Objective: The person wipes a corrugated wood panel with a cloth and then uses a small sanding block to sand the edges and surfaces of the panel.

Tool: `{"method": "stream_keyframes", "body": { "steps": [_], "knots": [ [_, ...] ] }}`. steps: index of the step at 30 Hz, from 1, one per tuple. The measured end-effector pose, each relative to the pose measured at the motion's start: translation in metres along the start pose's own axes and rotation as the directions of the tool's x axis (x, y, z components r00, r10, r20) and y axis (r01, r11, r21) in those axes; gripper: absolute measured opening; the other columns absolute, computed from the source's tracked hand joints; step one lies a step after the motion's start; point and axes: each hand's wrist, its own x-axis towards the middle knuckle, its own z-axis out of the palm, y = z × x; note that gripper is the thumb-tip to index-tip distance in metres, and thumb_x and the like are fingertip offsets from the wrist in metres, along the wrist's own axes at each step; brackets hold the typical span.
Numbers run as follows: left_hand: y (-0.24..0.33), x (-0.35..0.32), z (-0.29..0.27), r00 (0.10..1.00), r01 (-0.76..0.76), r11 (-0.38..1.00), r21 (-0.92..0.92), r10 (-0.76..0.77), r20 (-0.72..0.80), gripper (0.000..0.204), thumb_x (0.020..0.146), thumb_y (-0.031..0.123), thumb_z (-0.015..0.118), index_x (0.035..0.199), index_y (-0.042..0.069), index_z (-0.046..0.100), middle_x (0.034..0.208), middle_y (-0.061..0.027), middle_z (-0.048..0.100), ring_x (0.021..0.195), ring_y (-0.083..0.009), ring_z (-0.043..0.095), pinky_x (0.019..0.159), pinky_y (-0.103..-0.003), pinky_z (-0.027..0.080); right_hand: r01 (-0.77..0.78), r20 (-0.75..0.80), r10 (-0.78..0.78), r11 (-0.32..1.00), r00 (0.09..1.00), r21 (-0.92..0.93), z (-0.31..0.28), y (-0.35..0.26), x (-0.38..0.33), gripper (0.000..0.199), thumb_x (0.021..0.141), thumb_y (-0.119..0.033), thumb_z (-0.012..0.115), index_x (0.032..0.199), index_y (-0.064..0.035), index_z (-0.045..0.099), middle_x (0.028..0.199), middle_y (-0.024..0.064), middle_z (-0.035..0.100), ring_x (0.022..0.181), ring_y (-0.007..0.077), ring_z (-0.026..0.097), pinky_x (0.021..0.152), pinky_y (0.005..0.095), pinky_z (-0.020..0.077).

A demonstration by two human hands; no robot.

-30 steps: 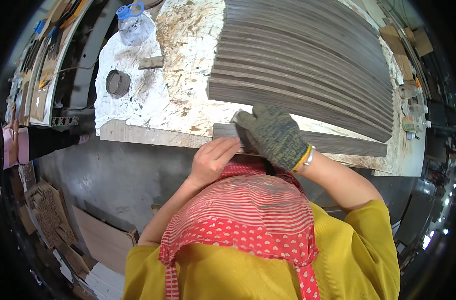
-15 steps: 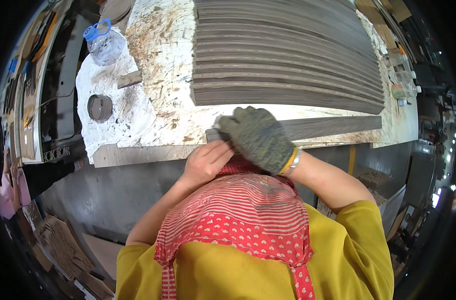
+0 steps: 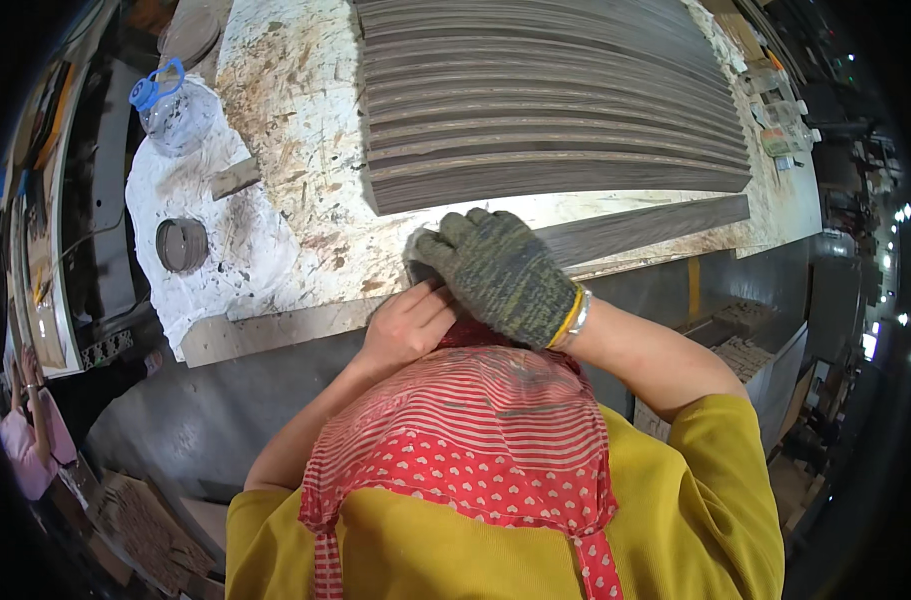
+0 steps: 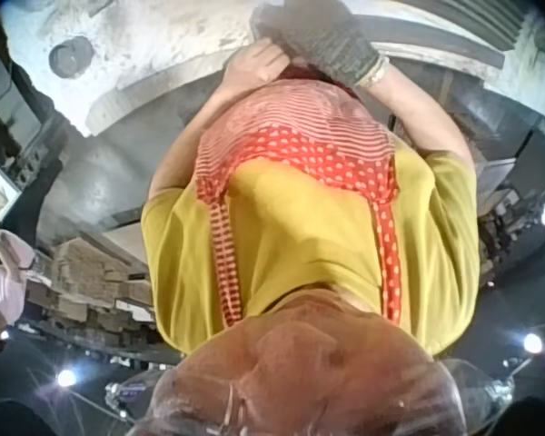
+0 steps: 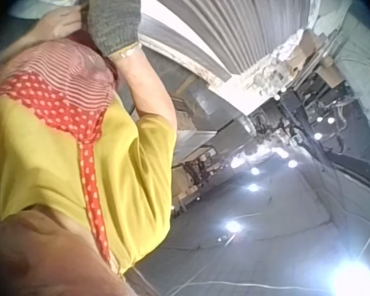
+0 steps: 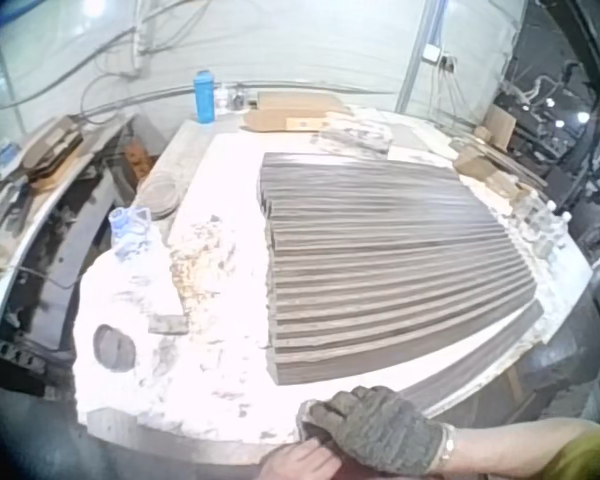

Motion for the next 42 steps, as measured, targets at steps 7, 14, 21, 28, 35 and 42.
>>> {"method": "stream_keyframes", "body": {
  "steps": [7, 14, 21, 28, 35, 42],
  "knots": [
    [-0.004, -0.003, 0.001, 0.999, -0.007, 1.0, -0.028, 0.009, 0.051, 0.03, 0.077, 0.01, 0.064, 0.106, 0.005, 0.07, 0.118, -0.0069, 0.067, 0.108, -0.0225, 0.064, 0.08, -0.03, 0.058, -0.139, 0.007, 0.138, 0.99, 0.99, 0.017, 0.003, -0.002, -0.009, 0.059, 0.067, -0.033, 0.084, 0.119, -0.0135, 0.063, 0.09, 0.0095, 0.059, 0.081, 0.0272, 0.062, 0.073, 0.0394, 0.0514],
    [-0.007, -0.003, 0.003, 0.999, -0.025, 0.999, -0.039, 0.026, 0.035, 0.035, 0.078, 0.01, 0.064, 0.111, 0.004, 0.072, 0.125, -0.007, 0.067, 0.11, -0.0233, 0.064, 0.084, -0.031, 0.057, -0.431, 0.024, 0.434, 0.898, 0.901, -0.088, -0.014, 0.015, -0.03, 0.054, 0.07, -0.024, 0.084, 0.119, -0.0161, 0.062, 0.102, 0.0066, 0.065, 0.082, 0.0254, 0.058, 0.074, 0.0397, 0.0503],
    [-0.007, 0.0, 0.0, 0.994, 0.013, 0.995, -0.101, -0.002, 0.105, 0.034, 0.078, 0.01, 0.064, 0.11, 0.003, 0.072, 0.124, -0.008, 0.069, 0.107, -0.0248, 0.066, 0.088, -0.035, 0.056, -0.436, -0.158, 0.426, 0.899, 0.891, -0.036, -0.012, 0.025, -0.064, 0.037, 0.076, -0.016, 0.073, 0.112, -0.0115, 0.065, 0.101, 0.0093, 0.065, 0.086, 0.0312, 0.061, 0.073, 0.0431, 0.0512],
    [-0.006, 0.003, -0.004, 0.995, 0.037, 0.983, -0.181, -0.02, 0.099, 0.03, 0.081, 0.011, 0.066, 0.109, 0.002, 0.072, 0.124, -0.0108, 0.069, 0.106, -0.0283, 0.066, 0.089, -0.036, 0.056, -0.466, -0.152, 0.46, 0.885, 0.875, -0.003, -0.026, 0.02, -0.071, 0.027, 0.084, -0.016, 0.067, 0.111, -0.0112, 0.064, 0.086, 0.0116, 0.062, 0.081, 0.0305, 0.064, 0.071, 0.0429, 0.0526],
    [-0.002, 0.005, -0.005, 0.994, 0.04, 0.993, -0.106, -0.029, 0.106, 0.031, 0.081, 0.01, 0.066, 0.11, 0.001, 0.071, 0.122, -0.0111, 0.069, 0.105, -0.0295, 0.066, 0.086, -0.037, 0.056, -0.664, -0.448, 0.653, 0.73, 0.611, 0.159, -0.025, 0.075, -0.137, 0.022, 0.087, -0.018, 0.066, 0.107, -0.0095, 0.067, 0.081, 0.0136, 0.062, 0.083, 0.031, 0.064, 0.072, 0.0433, 0.0525],
    [0.007, 0.01, -0.006, 0.987, 0.088, 0.995, -0.036, -0.082, 0.136, 0.03, 0.076, 0.006, 0.069, 0.105, 0.003, 0.074, 0.12, -0.0097, 0.069, 0.101, -0.028, 0.067, 0.084, -0.038, 0.056, -0.716, -0.172, 0.716, 0.694, 0.677, 0.071, -0.032, 0.095, -0.158, 0.022, 0.089, -0.02, 0.064, 0.108, -0.0102, 0.066, 0.092, 0.0151, 0.065, 0.086, 0.0332, 0.065, 0.074, 0.0447, 0.0533]
  ]
}}
